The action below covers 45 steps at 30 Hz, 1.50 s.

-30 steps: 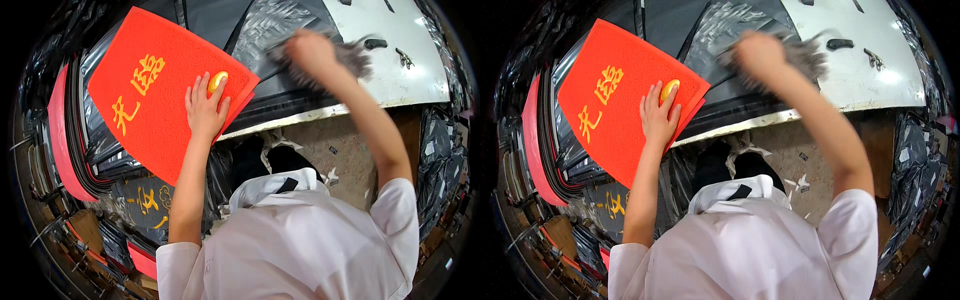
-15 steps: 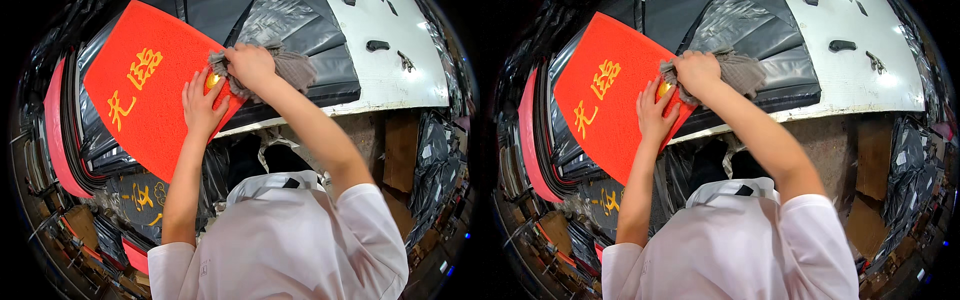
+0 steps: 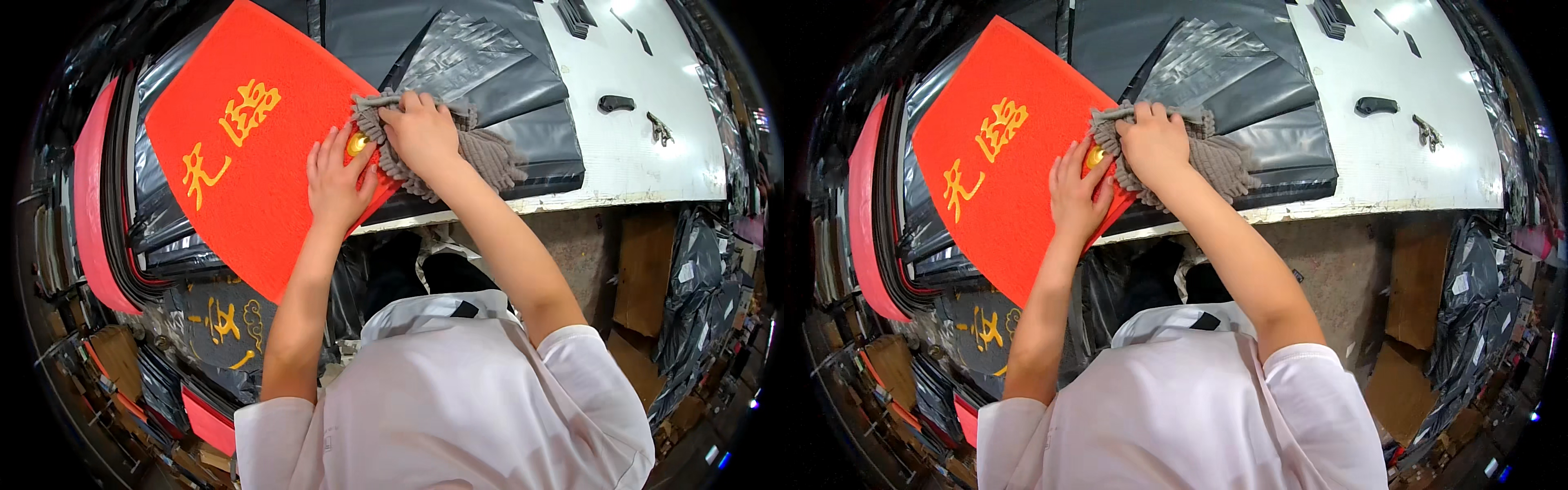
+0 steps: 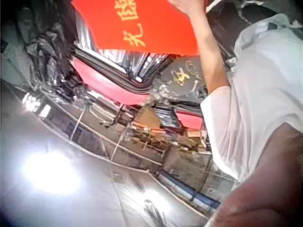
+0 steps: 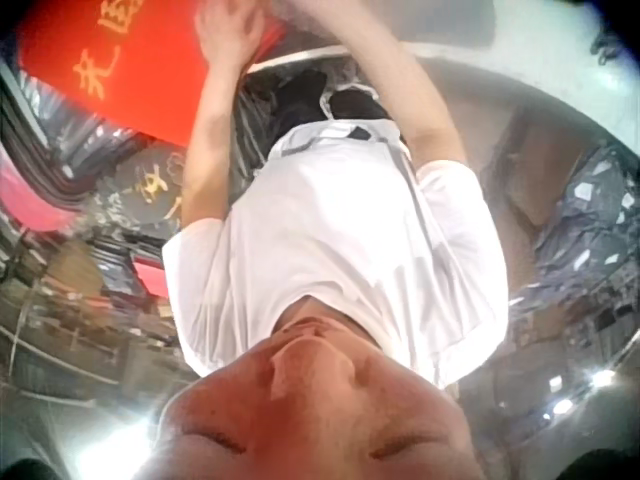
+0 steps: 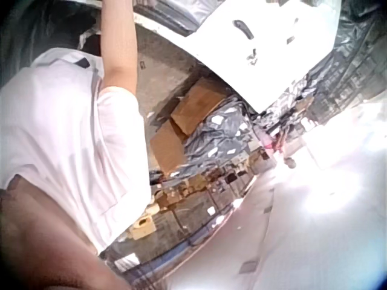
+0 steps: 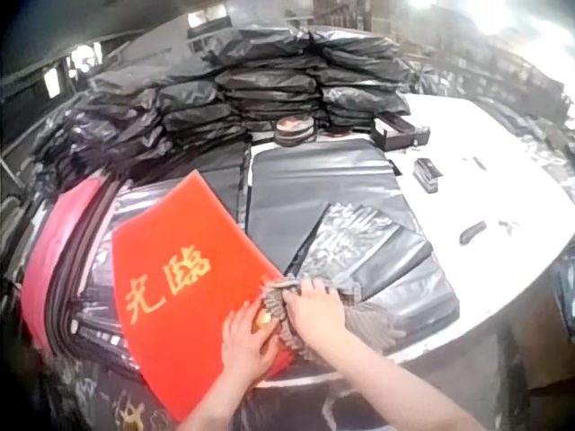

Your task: The person sprays liquid on a red mat, wipes it with a cloth, and folds it. The person then places the mat into a grey shipping bag, seals the bag with a label, and repeats this process for a grey mat.

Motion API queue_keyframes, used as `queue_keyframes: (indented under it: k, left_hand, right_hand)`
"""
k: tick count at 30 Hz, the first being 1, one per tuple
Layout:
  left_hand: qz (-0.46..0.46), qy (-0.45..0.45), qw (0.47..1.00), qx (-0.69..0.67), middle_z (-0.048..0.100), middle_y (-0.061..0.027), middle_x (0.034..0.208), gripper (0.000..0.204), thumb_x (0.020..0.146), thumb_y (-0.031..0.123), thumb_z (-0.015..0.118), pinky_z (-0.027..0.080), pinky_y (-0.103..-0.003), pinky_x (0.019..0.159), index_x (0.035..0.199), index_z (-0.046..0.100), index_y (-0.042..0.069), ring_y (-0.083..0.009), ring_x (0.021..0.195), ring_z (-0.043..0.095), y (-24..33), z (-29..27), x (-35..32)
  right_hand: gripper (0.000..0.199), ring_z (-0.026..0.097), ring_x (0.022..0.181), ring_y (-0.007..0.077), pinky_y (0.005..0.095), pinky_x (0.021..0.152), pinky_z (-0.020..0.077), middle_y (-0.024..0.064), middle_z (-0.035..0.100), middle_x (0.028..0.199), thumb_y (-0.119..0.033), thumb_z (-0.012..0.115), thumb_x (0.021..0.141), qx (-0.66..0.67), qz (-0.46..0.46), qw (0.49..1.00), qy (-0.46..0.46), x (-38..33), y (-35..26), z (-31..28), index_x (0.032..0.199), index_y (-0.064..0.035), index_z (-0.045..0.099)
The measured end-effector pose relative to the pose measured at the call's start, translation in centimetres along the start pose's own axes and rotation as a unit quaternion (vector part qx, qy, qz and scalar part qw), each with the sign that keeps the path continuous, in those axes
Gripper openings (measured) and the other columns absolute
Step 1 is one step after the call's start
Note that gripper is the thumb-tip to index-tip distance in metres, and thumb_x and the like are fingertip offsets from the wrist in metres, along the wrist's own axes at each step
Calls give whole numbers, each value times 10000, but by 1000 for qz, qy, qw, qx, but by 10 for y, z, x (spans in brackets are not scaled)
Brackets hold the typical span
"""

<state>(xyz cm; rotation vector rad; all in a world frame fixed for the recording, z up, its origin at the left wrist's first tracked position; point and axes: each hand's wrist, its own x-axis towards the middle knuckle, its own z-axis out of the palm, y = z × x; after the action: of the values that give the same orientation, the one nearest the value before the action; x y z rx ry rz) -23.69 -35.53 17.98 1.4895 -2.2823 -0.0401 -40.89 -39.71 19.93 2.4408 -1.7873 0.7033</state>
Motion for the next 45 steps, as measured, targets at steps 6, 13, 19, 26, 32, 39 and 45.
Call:
queue_keyframes:
  k: [6,13,19,26,32,39,45]
  left_hand:
    - [-17,1,1000,-7,458,-105,1343,383,774,220,637,242,-448,1076,1157,634,234,-285,1278,388,1,-7,-3]
    - [2,-3,1000,-10,450,-96,1354,408,769,170,622,246,-455,1074,1171,625,242,-290,1285,379,-1,-4,-2]
    - [3,-16,1000,-4,450,-96,1347,406,785,145,611,262,-453,1062,1178,620,249,-293,1261,405,0,-5,-2]
    - [4,7,1000,-19,482,-102,1314,364,790,157,619,286,-452,1048,1145,642,236,-297,1240,426,-4,-3,0]
    - [-2,17,1000,-21,492,-97,1306,343,785,159,623,300,-446,1045,1121,655,218,-288,1233,437,-2,-7,4]
    - [6,2,999,-40,499,-91,1300,332,783,137,616,302,-445,1045,1105,660,203,-286,1239,438,-3,-8,-2]
    - [-8,33,999,-41,522,-91,1272,351,757,109,637,319,-442,1029,1095,663,200,-287,1205,470,-7,-2,-2]
  right_hand:
    - [171,628,710,311,418,624,516,81,589,810,-197,627,734,40,38,976,-209,-40,-2,-33,891,-141,661]
    - [184,631,682,237,377,583,517,68,601,808,-209,616,721,-20,-62,974,-218,-28,46,-45,879,-234,705]
    - [150,646,770,246,410,670,524,74,601,801,-243,586,757,36,-172,971,-163,-68,-19,-28,844,-215,705]
    - [151,633,671,231,387,584,522,57,589,747,-246,591,786,-66,-28,986,-150,-34,10,-24,878,-240,711]
    - [142,646,625,245,387,526,522,71,637,775,-227,563,792,-75,11,987,-144,-3,64,-32,831,-180,691]
    - [124,655,708,272,415,611,525,96,650,829,-234,621,753,29,-41,981,-189,-45,-15,-27,818,-150,683]
    - [160,648,719,269,406,631,530,76,639,788,-265,607,759,1,95,971,-217,-2,23,-44,793,-114,648]
